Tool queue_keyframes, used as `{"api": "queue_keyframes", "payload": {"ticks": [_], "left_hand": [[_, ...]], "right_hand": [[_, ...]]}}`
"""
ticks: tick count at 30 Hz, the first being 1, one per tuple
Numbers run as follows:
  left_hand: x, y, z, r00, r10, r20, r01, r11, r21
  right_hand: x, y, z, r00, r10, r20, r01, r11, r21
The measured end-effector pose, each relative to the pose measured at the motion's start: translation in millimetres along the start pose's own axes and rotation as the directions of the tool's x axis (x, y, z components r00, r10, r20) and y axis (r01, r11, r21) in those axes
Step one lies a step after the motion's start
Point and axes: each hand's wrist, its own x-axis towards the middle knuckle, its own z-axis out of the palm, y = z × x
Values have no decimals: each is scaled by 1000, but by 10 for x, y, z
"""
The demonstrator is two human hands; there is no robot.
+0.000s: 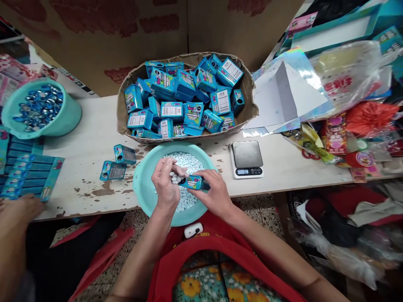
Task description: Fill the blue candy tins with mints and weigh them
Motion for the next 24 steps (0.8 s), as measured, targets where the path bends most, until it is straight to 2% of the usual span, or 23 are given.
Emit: {"api": "queue_keyframes", "payload": {"ticks": [8, 14, 17, 20, 22, 23, 24], "left_hand": [[-35, 10, 47, 993, 114, -27, -113, 993, 14], [-89, 13, 105, 991, 121, 58, -122, 992, 18], [-85, 46, 116, 992, 86, 90, -88, 996, 18], [38, 19, 0, 981, 196, 7, -196, 980, 45], [212, -144, -144, 957, 285, -53, -271, 945, 185], [317, -285, -216, 952, 304, -37, -278, 909, 309], [423, -462, -276, 952, 305, 22, -279, 835, 474]], "right_hand": [[1, -20, -16, 999, 6, -40, -3, 997, 74], [27, -1, -13, 997, -25, -68, 30, 996, 84], [27, 53, -9, 998, -8, -61, 13, 996, 90], [-54, 88, -114, 997, -2, -79, 16, 986, 169], [-138, 107, -209, 989, 23, -149, 15, 968, 251], [-174, 122, -239, 980, 41, -196, 18, 957, 288], [-199, 142, -248, 968, 61, -245, 20, 948, 318]]}}
